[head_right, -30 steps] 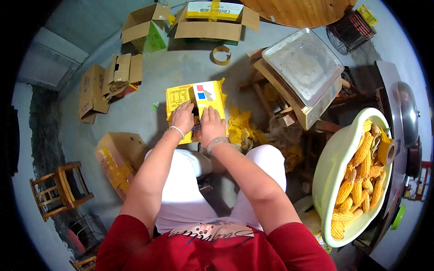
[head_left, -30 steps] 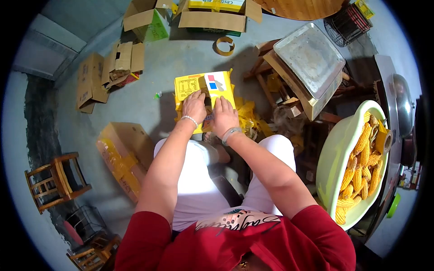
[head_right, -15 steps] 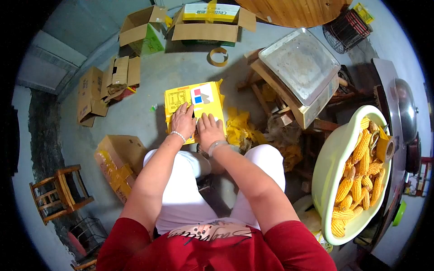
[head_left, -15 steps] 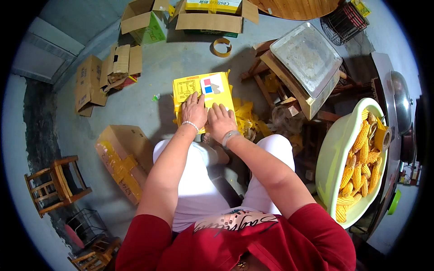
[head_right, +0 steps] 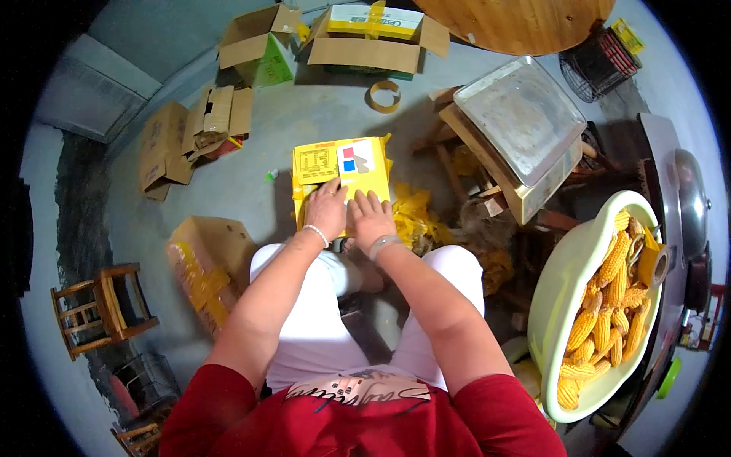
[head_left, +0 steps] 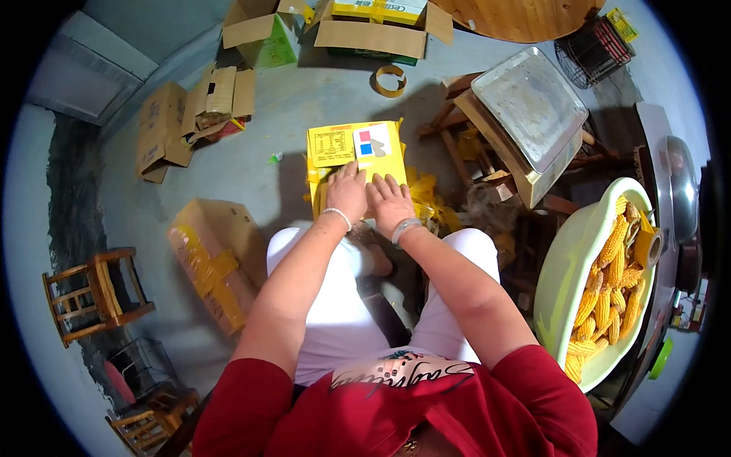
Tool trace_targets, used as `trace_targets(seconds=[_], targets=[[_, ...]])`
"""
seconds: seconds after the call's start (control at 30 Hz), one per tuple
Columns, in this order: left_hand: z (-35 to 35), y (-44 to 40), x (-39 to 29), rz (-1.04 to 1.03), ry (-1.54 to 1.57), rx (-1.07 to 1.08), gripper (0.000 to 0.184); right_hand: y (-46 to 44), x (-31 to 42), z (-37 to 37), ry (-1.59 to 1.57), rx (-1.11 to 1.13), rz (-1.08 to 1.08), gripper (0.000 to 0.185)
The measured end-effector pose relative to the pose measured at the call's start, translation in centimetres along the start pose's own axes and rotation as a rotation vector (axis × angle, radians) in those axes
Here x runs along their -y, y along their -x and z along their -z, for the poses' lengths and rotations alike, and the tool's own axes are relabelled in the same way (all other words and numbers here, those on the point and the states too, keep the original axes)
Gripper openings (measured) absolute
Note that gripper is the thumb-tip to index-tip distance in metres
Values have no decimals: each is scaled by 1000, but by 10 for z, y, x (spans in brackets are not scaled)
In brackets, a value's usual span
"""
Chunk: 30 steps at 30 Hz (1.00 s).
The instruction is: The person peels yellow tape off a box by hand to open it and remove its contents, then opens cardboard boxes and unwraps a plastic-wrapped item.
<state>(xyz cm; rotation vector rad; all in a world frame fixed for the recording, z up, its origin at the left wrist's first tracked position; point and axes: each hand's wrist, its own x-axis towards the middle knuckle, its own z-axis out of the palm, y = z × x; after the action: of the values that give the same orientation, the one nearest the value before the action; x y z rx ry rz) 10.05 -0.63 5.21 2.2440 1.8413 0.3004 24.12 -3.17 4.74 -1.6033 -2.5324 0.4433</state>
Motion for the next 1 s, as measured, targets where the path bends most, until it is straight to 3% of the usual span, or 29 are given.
trace_targets(seconds=[0.07, 0.1, 0.13, 0.2, 0.3, 0.4, 0.43, 0.53, 0.57, 0.7, 0.8, 1.0], targets=[[8, -8, 12, 130, 71, -139, 33, -1, 2, 2, -17, -26, 2, 78], [-4, -12, 31, 140, 93, -311, 25, -1, 2, 4, -27, -27, 2, 77], [11, -14, 40, 211, 226, -225, 24, 0, 2, 4, -37, -27, 0, 76], [32, -16, 40, 351, 202, 78, 23, 2, 2, 2, -44, -50, 1, 73], [29, -20, 40, 91, -32, 351, 22, 0, 2, -1, -37, -71, 9, 67], [4, -24, 46, -211, 2, 315, 22, -1, 1, 0, -55, -69, 7, 63], [1, -32, 45, -201, -63, 476, 25, -2, 2, 2, -67, -68, 4, 61], [0, -51, 40, -87, -77, 597, 22, 2, 11, 13, -92, -47, -39, 62], [2, -60, 38, -96, -161, 753, 27, 3, 12, 14, -85, -7, -64, 64], [-7, -68, 36, -122, -352, 952, 33, 3, 12, 19, -14, 77, -34, 66], [-35, -68, 43, -341, -639, 1066, 35, 2, 11, 15, 19, 94, -19, 69], [-39, -62, 51, -423, -799, 1061, 35, 4, 11, 14, -2, 104, -10, 66]])
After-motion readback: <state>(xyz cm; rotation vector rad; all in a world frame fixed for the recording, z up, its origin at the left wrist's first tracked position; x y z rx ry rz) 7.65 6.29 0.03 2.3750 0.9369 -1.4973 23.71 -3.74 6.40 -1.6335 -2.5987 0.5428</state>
